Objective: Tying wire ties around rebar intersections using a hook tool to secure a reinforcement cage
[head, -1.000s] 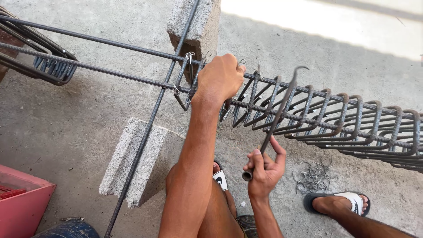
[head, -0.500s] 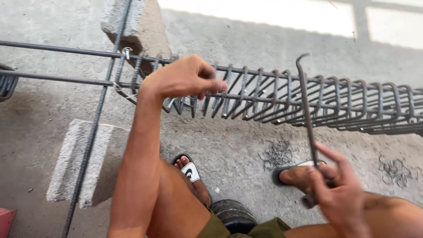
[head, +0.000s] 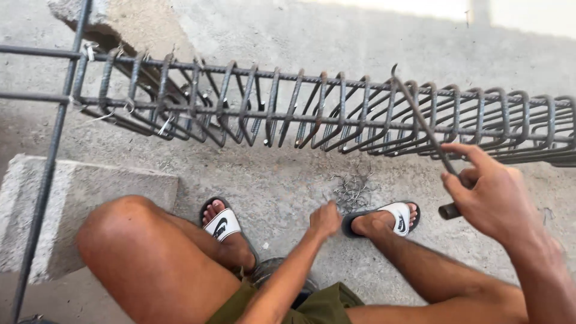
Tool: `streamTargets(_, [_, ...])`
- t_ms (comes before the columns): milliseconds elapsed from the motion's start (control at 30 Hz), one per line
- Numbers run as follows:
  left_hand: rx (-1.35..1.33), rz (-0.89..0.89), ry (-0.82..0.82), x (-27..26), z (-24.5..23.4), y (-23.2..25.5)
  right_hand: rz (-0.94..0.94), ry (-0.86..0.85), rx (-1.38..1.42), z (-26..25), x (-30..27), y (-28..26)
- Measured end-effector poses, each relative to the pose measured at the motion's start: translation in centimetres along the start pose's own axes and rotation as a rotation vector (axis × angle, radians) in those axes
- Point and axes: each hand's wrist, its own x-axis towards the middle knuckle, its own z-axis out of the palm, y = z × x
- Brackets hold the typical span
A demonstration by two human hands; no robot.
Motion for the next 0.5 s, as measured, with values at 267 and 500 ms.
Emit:
streamTargets(267, [-0.032,-0.257,0.150,4.8,6.5,0.2,0.025,0.024,0.068,-1.7,0.9,-0.9])
streamTargets(500, [0.144,-0.243,0.036,8.3,6.3,-0.1,0.084,-0.013,0.006,-1.8,1.4,-1.2])
